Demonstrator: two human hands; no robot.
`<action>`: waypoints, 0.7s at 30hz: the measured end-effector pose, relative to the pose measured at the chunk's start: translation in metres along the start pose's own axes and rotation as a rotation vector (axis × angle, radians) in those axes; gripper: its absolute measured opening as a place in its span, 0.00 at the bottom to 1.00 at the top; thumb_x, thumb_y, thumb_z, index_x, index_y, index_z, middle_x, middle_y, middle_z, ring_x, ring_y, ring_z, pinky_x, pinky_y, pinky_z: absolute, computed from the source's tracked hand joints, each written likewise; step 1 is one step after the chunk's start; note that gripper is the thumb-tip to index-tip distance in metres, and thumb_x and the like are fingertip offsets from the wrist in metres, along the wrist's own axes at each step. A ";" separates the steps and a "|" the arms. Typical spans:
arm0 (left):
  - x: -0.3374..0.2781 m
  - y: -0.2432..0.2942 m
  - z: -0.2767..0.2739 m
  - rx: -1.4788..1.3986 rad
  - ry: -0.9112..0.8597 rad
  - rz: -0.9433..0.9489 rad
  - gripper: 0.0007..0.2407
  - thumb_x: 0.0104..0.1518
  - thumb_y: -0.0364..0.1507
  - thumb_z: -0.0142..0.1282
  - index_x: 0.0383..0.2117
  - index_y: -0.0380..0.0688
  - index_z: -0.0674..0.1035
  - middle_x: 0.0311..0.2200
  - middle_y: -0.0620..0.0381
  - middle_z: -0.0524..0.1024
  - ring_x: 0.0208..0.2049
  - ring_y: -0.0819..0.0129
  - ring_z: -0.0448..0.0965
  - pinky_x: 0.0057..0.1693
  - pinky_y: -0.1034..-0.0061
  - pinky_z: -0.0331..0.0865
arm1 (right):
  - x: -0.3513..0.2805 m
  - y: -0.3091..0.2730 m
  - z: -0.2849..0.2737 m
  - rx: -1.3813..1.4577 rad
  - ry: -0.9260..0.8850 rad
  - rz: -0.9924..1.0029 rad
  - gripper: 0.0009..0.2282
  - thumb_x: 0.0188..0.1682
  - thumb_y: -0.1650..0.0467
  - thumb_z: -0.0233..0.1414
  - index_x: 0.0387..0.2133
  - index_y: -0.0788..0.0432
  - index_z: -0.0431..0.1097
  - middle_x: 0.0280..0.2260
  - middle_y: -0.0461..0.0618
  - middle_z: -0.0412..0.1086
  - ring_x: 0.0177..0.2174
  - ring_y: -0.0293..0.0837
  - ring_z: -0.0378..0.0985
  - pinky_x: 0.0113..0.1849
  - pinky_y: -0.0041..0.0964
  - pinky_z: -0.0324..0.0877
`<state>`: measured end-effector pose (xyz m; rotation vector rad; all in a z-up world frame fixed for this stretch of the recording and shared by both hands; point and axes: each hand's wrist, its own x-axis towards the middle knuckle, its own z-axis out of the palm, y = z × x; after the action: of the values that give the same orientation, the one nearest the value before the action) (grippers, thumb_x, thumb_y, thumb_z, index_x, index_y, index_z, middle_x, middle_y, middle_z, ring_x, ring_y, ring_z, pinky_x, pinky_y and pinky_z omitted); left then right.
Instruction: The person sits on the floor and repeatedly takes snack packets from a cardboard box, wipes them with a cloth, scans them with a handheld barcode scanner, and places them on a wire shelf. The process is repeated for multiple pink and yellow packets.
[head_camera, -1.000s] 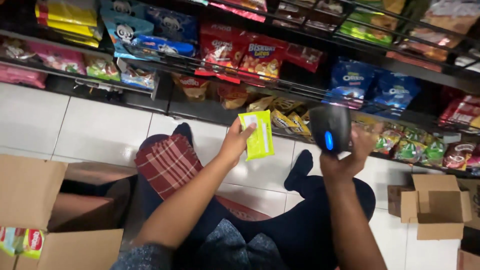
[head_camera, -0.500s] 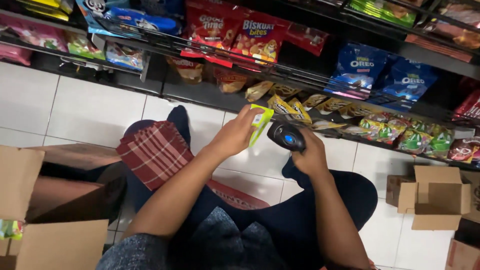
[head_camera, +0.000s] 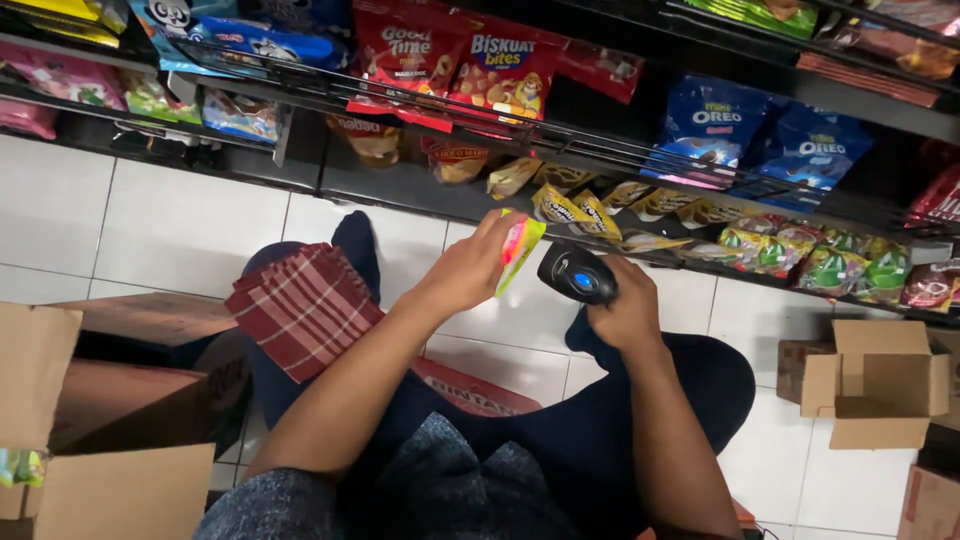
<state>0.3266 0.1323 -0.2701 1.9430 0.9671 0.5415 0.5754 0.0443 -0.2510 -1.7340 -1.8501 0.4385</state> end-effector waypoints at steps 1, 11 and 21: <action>0.000 0.001 0.000 0.000 0.000 0.002 0.28 0.52 0.19 0.52 0.62 0.51 0.61 0.61 0.43 0.63 0.44 0.35 0.77 0.45 0.50 0.73 | 0.000 -0.001 -0.001 -0.001 0.001 0.000 0.14 0.33 0.77 0.54 0.36 0.62 0.72 0.36 0.60 0.74 0.38 0.64 0.76 0.41 0.49 0.71; -0.002 -0.020 0.022 -0.102 0.080 0.028 0.28 0.55 0.19 0.56 0.62 0.47 0.59 0.56 0.40 0.68 0.47 0.38 0.78 0.49 0.55 0.73 | -0.008 0.005 0.000 0.194 0.097 -0.015 0.18 0.37 0.77 0.56 0.44 0.65 0.69 0.41 0.60 0.74 0.43 0.58 0.77 0.45 0.43 0.72; 0.014 -0.044 0.060 -1.021 0.160 -0.493 0.41 0.45 0.19 0.69 0.63 0.46 0.51 0.50 0.46 0.75 0.50 0.58 0.79 0.52 0.66 0.76 | 0.049 -0.111 -0.102 -0.149 0.368 -0.193 0.16 0.55 0.74 0.64 0.54 0.65 0.70 0.47 0.59 0.74 0.45 0.52 0.78 0.49 0.41 0.72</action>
<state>0.3568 0.1264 -0.3389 0.7351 0.9486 0.7125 0.5471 0.0663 -0.0968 -1.5814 -1.7890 -0.0927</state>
